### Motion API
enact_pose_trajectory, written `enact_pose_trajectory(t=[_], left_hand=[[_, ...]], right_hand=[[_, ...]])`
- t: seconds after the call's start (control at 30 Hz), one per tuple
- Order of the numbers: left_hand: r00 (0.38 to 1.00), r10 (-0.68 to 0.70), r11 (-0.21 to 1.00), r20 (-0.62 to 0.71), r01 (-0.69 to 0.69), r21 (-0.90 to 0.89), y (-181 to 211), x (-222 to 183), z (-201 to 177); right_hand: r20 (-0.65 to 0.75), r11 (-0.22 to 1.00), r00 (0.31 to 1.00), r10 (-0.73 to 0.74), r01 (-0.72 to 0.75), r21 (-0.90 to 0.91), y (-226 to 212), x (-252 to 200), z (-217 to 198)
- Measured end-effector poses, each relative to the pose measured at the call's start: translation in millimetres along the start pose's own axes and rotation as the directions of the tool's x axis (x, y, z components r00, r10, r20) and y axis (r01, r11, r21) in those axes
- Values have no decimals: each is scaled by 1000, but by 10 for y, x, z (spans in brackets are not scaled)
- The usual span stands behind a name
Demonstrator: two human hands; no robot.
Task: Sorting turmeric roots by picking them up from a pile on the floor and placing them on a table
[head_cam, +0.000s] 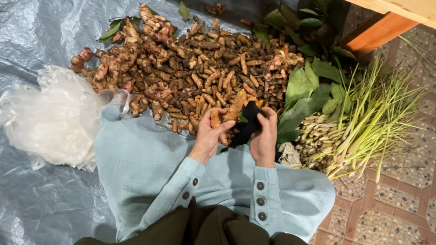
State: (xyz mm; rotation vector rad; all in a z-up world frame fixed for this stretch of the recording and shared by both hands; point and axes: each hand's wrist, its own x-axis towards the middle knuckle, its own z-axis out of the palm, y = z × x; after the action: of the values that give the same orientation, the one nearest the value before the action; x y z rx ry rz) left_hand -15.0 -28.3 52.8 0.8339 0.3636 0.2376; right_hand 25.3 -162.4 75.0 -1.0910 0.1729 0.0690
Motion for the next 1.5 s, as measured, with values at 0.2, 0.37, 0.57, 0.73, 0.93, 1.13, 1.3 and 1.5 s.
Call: enact_pose_trajectory(t=[0.2, 0.37, 0.57, 0.73, 0.93, 1.13, 1.3, 1.5], left_hand=[[999, 44, 999, 10, -44, 8, 84, -22, 45], [992, 122, 992, 14, -123, 41, 152, -50, 125], [889, 410, 790, 205, -458, 408, 271, -123, 182], [866, 408, 744, 290, -499, 445, 377, -223, 245], [980, 111, 982, 166, -133, 130, 194, -161, 200], [990, -58, 996, 130, 50, 69, 220, -130, 193], [968, 147, 896, 202, -216, 387, -34, -17, 13], [981, 92, 913, 172, -152, 378, 644, -483, 469]], right_hand=[[51, 997, 996, -72, 74, -34, -118, -48, -17], [-5, 989, 989, -148, 148, -1, -106, -58, 65], [-81, 997, 994, -76, 74, -23, 171, -30, 34], [-114, 998, 992, -54, 51, -25, 406, 191, -177], [-126, 993, 992, 6, 9, 121, 525, 196, -387], [14, 992, 992, -126, 127, -22, 147, -47, -188], [248, 795, 917, -312, 395, -460, -82, -154, 26], [124, 602, 865, -486, 435, -670, -61, -195, 166]])
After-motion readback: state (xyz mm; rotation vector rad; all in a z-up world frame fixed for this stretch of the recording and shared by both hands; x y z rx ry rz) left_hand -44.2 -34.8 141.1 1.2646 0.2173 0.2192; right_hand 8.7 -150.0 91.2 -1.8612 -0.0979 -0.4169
